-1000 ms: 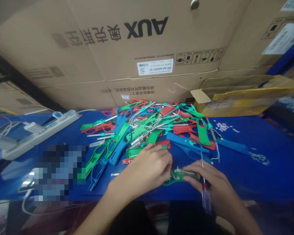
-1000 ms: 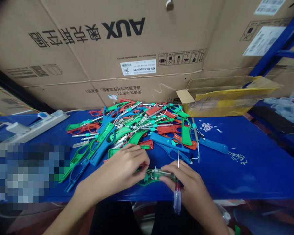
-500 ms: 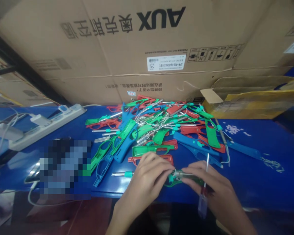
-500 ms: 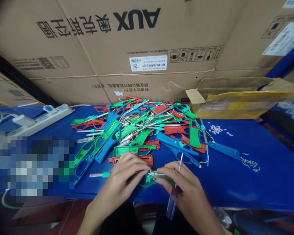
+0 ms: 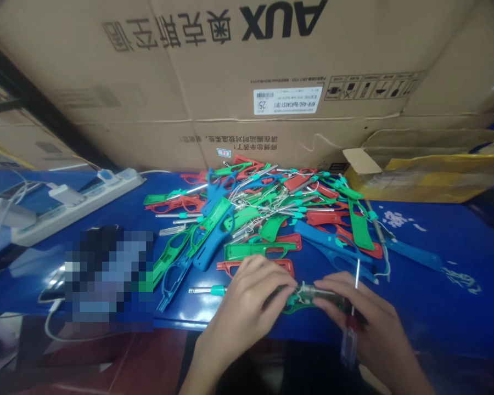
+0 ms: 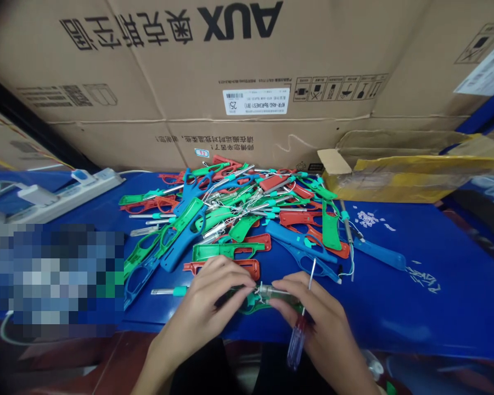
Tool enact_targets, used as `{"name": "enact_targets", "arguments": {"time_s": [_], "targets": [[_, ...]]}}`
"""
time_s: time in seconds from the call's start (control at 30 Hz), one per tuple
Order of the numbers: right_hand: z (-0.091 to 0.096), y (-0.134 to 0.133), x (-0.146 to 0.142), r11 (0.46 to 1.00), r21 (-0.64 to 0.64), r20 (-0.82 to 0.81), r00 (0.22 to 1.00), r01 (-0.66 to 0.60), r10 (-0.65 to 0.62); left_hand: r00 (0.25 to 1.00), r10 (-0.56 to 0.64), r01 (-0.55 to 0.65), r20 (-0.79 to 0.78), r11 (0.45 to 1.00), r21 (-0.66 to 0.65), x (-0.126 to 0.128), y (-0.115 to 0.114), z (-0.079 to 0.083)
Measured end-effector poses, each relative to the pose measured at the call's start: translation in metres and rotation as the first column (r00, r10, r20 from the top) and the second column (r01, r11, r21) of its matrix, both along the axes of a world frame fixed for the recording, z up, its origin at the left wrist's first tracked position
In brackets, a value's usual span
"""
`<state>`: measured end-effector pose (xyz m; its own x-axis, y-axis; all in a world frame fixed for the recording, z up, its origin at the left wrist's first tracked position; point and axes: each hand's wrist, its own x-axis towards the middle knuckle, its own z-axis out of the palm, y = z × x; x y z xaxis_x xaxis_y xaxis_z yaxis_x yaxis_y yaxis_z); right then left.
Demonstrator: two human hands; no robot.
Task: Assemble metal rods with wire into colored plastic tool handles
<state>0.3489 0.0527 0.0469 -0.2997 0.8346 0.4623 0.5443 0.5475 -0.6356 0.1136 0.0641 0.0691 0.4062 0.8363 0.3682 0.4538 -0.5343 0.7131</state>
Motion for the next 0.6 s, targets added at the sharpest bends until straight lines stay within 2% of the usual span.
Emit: {"name": "enact_targets", "arguments": {"time_s": [0.6], "targets": [[0.0006, -0.0005, -0.0016, 1.0, 0.001, 0.002, 1.0, -0.01, 0.01, 0.999, -0.001, 0.003, -0.033, 0.998, 0.055, 0.0012, 0.0, 0.0013]]}}
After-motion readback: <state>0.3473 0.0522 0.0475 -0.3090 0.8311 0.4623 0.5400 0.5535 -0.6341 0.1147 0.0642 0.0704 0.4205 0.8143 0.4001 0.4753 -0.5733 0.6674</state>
